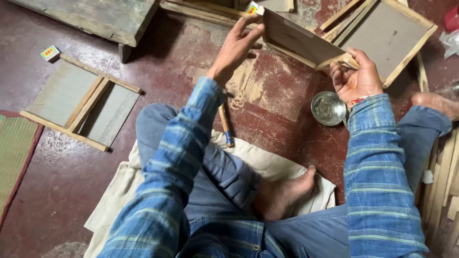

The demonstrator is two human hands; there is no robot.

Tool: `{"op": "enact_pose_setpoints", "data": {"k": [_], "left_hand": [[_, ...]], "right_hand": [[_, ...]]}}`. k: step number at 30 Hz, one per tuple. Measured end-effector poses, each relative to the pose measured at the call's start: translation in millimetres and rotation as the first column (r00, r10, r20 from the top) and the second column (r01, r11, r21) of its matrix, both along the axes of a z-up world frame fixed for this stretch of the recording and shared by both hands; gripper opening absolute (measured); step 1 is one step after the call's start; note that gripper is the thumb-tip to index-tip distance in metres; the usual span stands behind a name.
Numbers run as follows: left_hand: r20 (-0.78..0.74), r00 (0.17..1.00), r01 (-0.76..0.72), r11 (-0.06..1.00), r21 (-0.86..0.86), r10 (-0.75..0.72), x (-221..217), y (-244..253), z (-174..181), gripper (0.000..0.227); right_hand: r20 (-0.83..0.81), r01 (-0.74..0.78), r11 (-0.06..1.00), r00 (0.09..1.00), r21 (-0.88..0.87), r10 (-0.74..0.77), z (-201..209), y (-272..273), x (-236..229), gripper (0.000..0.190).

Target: The person assembles wooden frames by hammering nails into wooden boards and attaching thin wooden strips. They use a hammer and a hand saw to cut and secure the pieces, working on multiple frames on the floor.

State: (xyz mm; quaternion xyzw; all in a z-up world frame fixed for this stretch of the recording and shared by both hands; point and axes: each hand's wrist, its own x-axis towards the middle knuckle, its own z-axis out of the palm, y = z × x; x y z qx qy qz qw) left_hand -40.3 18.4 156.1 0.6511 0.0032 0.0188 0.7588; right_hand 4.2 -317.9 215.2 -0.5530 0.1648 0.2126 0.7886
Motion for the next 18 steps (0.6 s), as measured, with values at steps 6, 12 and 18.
{"op": "enact_pose_setpoints", "data": {"k": [6,12,18], "left_hand": [[-0.013,1.0,-0.015,1.0,0.018,0.016,8,6,-18,0.065],[0.005,0.997,-0.078,0.985,-0.151,0.079,-14,-3,-37,0.071],[-0.18,0.952,-0.221,0.962,0.163,0.249,-85,-17,-100,0.063]], "right_hand": [[-0.026,0.002,0.999,1.0,-0.035,-0.003,-9,-12,4,0.046],[0.052,0.012,0.999,0.999,-0.037,-0.01,-49,-32,-22,0.028],[0.027,-0.25,0.945,0.965,-0.209,0.261,-143,-36,-90,0.02]]}}
